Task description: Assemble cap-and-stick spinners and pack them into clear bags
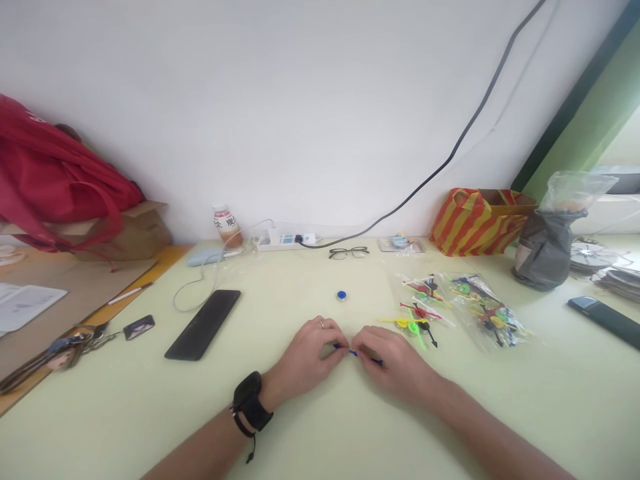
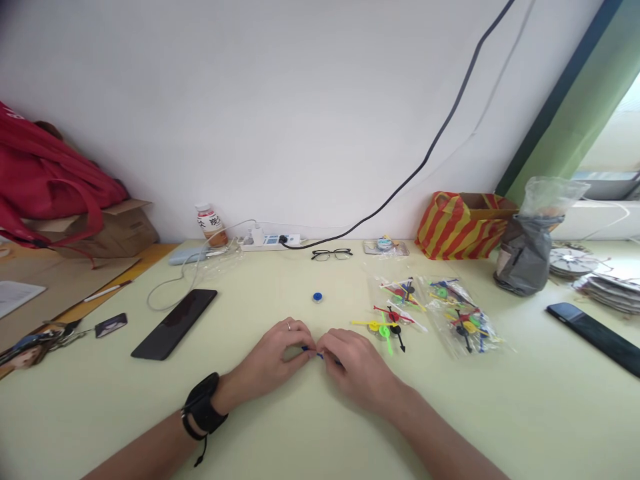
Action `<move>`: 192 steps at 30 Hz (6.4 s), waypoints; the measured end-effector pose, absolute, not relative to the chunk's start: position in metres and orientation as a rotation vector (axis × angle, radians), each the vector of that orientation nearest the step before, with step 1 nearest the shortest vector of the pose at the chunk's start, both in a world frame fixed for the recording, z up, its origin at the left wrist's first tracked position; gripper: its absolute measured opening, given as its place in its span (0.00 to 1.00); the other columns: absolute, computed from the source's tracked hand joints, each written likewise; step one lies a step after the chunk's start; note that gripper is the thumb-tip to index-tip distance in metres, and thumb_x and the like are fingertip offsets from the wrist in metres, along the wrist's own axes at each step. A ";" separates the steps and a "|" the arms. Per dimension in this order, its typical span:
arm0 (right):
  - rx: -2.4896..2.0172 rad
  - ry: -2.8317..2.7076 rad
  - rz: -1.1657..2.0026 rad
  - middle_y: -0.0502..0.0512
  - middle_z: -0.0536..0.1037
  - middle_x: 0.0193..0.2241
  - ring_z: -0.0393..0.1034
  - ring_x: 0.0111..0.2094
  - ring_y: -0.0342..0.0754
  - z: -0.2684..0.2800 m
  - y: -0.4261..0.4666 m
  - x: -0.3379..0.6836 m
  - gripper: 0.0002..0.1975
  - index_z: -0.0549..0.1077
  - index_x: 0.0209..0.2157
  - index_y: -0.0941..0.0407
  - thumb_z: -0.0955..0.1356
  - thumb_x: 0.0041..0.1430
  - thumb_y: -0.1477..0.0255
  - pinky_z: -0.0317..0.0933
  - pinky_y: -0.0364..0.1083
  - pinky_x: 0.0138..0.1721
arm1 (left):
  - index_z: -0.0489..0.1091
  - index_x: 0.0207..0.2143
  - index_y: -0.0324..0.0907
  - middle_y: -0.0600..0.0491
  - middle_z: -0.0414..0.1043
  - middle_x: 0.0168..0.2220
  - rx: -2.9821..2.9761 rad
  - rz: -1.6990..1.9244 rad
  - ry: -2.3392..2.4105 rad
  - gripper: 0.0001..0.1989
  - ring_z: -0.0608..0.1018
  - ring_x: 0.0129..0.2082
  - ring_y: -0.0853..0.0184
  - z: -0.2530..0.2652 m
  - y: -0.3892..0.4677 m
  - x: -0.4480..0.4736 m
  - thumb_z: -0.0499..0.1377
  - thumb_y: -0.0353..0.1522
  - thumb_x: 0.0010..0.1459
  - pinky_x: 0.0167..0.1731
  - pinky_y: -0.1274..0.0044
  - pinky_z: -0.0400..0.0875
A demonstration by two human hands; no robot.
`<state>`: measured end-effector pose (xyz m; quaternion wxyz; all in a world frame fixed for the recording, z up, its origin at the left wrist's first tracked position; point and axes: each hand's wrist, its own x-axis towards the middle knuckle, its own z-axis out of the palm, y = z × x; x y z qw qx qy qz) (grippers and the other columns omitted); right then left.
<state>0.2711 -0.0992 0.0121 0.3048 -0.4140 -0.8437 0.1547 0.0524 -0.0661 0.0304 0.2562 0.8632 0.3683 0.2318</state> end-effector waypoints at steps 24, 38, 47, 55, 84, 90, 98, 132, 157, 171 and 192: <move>-1.132 -1.869 0.190 0.56 0.76 0.38 0.70 0.43 0.54 0.023 -0.097 0.278 0.03 0.71 0.41 0.52 0.66 0.69 0.74 0.63 0.55 0.48 | 0.80 0.34 0.44 0.55 0.83 0.33 1.953 1.123 1.390 0.07 0.82 0.32 0.66 0.023 -0.036 0.037 0.63 0.35 0.62 0.37 0.75 0.78; -1.080 -1.927 0.244 0.54 0.76 0.35 0.70 0.41 0.53 0.021 -0.099 0.274 0.05 0.70 0.36 0.53 0.66 0.68 0.76 0.63 0.52 0.44 | 0.83 0.40 0.43 0.52 0.85 0.38 1.783 1.273 1.384 0.09 0.86 0.38 0.61 0.012 -0.028 0.035 0.63 0.34 0.60 0.44 0.69 0.83; -1.070 -1.951 0.274 0.53 0.75 0.33 0.68 0.39 0.52 0.022 -0.101 0.274 0.06 0.69 0.35 0.53 0.66 0.68 0.77 0.62 0.52 0.43 | 0.82 0.38 0.44 0.54 0.85 0.36 1.920 1.178 1.385 0.08 0.85 0.36 0.63 0.014 -0.032 0.037 0.61 0.32 0.62 0.43 0.72 0.82; -1.072 -1.962 0.272 0.54 0.76 0.33 0.69 0.39 0.52 0.025 -0.102 0.273 0.07 0.69 0.34 0.53 0.66 0.68 0.77 0.62 0.53 0.42 | 0.81 0.38 0.44 0.55 0.85 0.36 1.921 1.232 1.397 0.08 0.85 0.35 0.64 0.015 -0.031 0.036 0.60 0.32 0.61 0.42 0.73 0.82; -1.085 -2.005 0.300 0.54 0.77 0.34 0.70 0.40 0.53 0.024 -0.100 0.276 0.05 0.69 0.37 0.53 0.66 0.67 0.78 0.65 0.53 0.43 | 0.78 0.32 0.45 0.58 0.79 0.27 2.247 1.098 1.291 0.10 0.78 0.26 0.69 0.036 -0.043 0.031 0.58 0.25 0.55 0.32 0.78 0.73; -1.230 -1.991 0.500 0.55 0.78 0.39 0.73 0.36 0.50 0.018 -0.100 0.279 0.06 0.71 0.46 0.52 0.66 0.68 0.72 0.69 0.50 0.38 | 0.78 0.34 0.44 0.56 0.79 0.28 2.281 1.149 1.184 0.10 0.75 0.25 0.69 0.043 -0.047 0.029 0.57 0.25 0.54 0.30 0.77 0.72; -1.181 -1.844 0.835 0.57 0.82 0.40 0.77 0.38 0.50 0.022 -0.100 0.274 0.11 0.75 0.49 0.53 0.66 0.70 0.65 0.71 0.49 0.40 | 0.80 0.34 0.45 0.55 0.82 0.30 2.201 1.225 1.102 0.09 0.80 0.28 0.67 0.043 -0.051 0.031 0.59 0.26 0.58 0.33 0.76 0.75; -1.342 -1.992 0.586 0.52 0.75 0.31 0.69 0.30 0.47 0.011 -0.089 0.281 0.09 0.77 0.34 0.55 0.64 0.65 0.78 0.62 0.46 0.32 | 0.74 0.43 0.44 0.50 0.77 0.38 2.918 0.543 1.042 0.12 0.74 0.39 0.58 0.028 -0.074 0.061 0.55 0.24 0.61 0.38 0.66 0.64; -1.247 -1.746 0.819 0.52 0.69 0.29 0.64 0.29 0.46 0.044 -0.100 0.286 0.26 0.61 0.19 0.54 0.62 0.71 0.59 0.59 0.47 0.33 | 0.70 0.53 0.47 0.51 0.73 0.47 2.136 1.046 1.308 0.13 0.72 0.49 0.60 0.028 -0.062 0.046 0.51 0.30 0.70 0.55 0.64 0.67; -2.129 -1.836 -0.311 0.63 0.78 0.45 0.72 0.48 0.65 0.022 -0.078 0.354 0.21 0.72 0.50 0.53 0.62 0.68 0.53 0.65 0.56 0.41 | 0.66 0.63 0.51 0.48 0.67 0.64 2.402 0.832 1.043 0.24 0.65 0.66 0.54 0.036 -0.075 0.052 0.61 0.36 0.66 0.65 0.57 0.64; -1.603 -2.035 0.292 0.53 0.79 0.43 0.75 0.39 0.51 0.016 -0.072 0.316 0.09 0.72 0.47 0.50 0.64 0.68 0.68 0.65 0.48 0.38 | 0.66 0.61 0.50 0.49 0.70 0.59 2.374 0.879 1.043 0.22 0.68 0.61 0.56 0.034 -0.074 0.054 0.61 0.33 0.65 0.63 0.60 0.66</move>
